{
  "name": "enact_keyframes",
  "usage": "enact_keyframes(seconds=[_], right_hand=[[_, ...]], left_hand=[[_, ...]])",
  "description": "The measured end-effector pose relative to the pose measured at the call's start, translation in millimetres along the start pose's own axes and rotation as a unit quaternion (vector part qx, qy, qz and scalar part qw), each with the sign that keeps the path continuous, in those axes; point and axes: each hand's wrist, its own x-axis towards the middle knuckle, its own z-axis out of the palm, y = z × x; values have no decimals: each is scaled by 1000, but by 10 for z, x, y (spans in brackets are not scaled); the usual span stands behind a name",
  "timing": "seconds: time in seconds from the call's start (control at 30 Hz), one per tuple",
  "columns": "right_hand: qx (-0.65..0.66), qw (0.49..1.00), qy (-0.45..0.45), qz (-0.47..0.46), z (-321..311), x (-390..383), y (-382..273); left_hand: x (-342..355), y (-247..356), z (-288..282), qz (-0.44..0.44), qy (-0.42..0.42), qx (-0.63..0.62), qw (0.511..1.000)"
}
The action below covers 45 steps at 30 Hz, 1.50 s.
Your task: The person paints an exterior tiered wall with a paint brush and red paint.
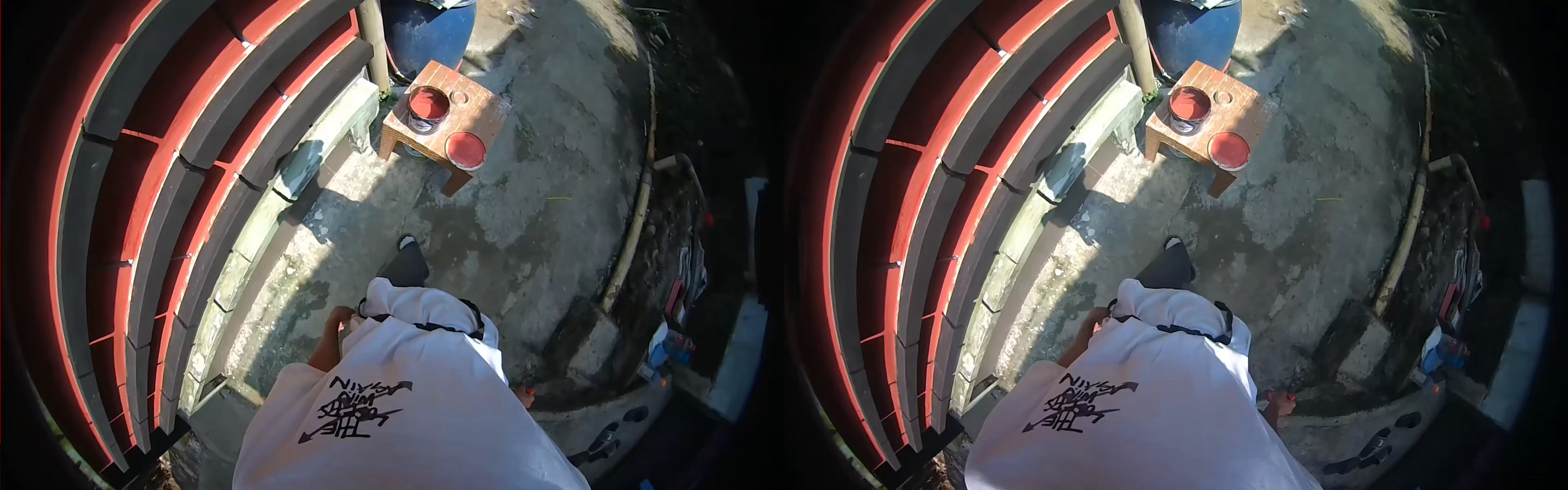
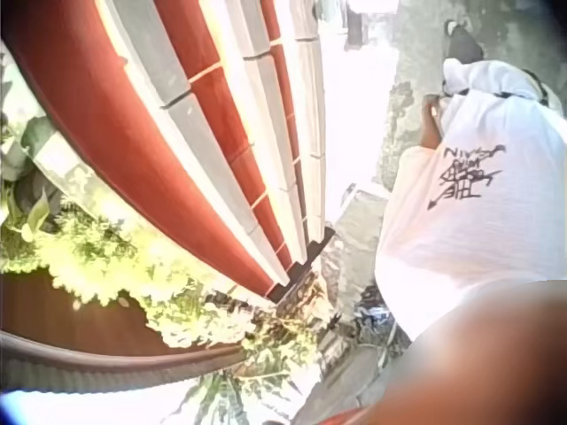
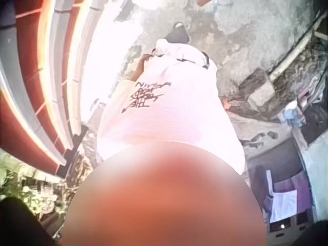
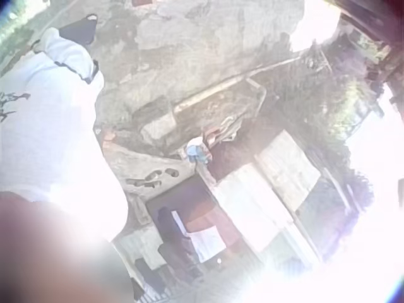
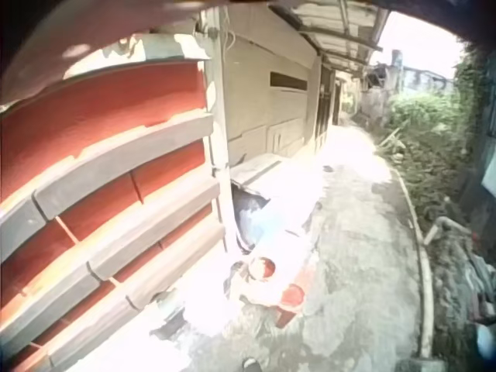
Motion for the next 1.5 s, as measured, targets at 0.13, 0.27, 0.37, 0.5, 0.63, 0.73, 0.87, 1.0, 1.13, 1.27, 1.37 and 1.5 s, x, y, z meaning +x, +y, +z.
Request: enact_keyframes(seconds=[0.13, 0.27, 0.37, 0.5, 0.63, 0.73, 0.87, 1.0, 1.13, 1.27, 1.37, 1.5], right_hand=[[42, 983, -42, -175, -139, -515, -1222], [105, 936, 4, -335, -281, 29, -2707], [102, 929, -104, -339, -452, 62, -3845], [15, 888, -4, -460, -22, 846, -5215], [-41, 784, -100, -611, 634, 1193, -6671], [-103, 630, -219, -738, 1088, 777, -7712], [59, 442, -402, -800, 1590, -455, -8651], [61, 262, -561, -783, 1936, -1737, -8741], [58, 169, -597, -782, 2447, -2391, -8626], [48, 149, -588, -793, 2743, -2382, -8811], [51, 174, -568, -803, 2741, -2303, -8786], [51, 234, -522, -819, 2631, -1885, -8701]], left_hand=[[616, 164, -867, -20, 26, 39, 999], [1582, 1000, -2137, -121, 71, -177, 974], [1759, 1523, -2863, -125, 215, -312, 917], [2079, 2673, -3605, -49, 254, -417, 871], [2349, 3131, -3438, -70, 303, -433, 846], [2433, 3478, -2939, -160, 263, -471, 827], [2904, 3821, -2497, -190, 224, -539, 789], [3760, 3990, -2171, -218, 309, -565, 733], [4680, 3999, -2314, -271, 438, -554, 654], [5119, 4111, -2658, -317, 440, -589, 600], [5180, 4019, -2565, -275, 475, -652, 524], [5215, 4122, -2646, -283, 492, -660, 493]])
